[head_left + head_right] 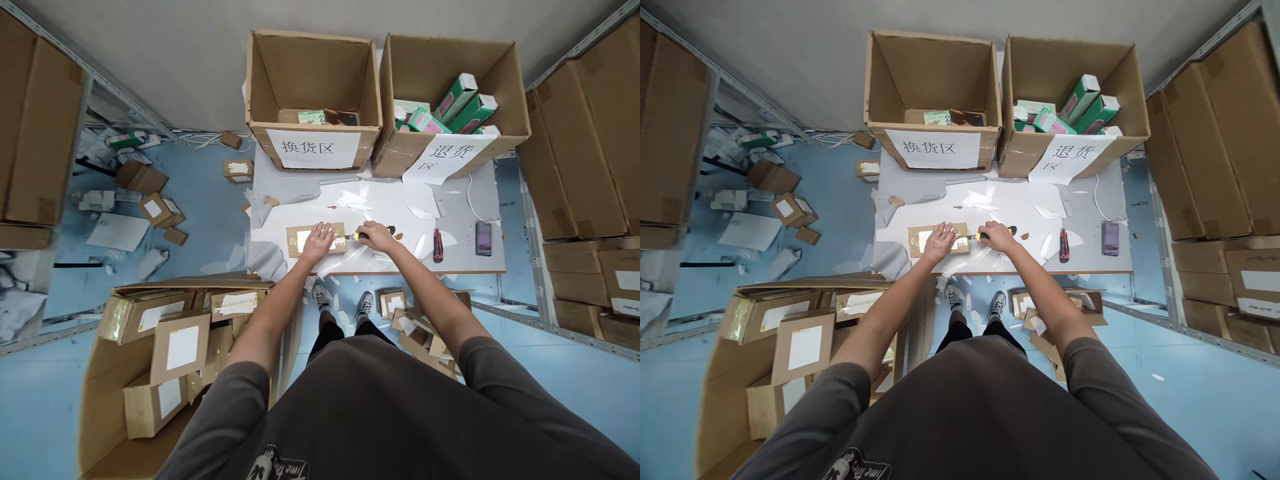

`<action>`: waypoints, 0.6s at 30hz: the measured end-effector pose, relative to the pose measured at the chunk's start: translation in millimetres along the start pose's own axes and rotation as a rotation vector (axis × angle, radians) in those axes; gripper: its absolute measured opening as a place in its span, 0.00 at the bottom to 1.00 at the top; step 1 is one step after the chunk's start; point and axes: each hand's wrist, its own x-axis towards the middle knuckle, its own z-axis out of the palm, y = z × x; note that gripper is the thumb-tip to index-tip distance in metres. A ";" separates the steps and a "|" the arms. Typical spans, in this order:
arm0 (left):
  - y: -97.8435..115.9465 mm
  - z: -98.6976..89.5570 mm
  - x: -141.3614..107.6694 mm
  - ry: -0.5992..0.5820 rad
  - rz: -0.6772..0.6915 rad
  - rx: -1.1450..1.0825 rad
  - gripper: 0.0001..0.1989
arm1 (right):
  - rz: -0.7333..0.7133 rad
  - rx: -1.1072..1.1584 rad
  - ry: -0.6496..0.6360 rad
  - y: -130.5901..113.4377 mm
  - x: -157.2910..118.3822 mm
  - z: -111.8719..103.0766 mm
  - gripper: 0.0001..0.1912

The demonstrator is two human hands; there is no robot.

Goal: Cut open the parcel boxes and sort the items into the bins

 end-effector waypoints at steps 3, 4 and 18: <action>1.1 -1.4 0.5 -0.011 -0.011 0.000 0.17 | -0.030 -0.047 -0.017 -0.4 5.4 -3.1 0.12; 1.5 -2.0 1.0 -0.014 -0.016 -0.003 0.17 | -0.038 -0.069 -0.022 -0.8 7.1 -4.5 0.12; 8.8 -12.6 1.7 -0.065 -0.056 0.006 0.18 | -0.080 -0.163 -0.046 -0.4 2.7 -6.9 0.14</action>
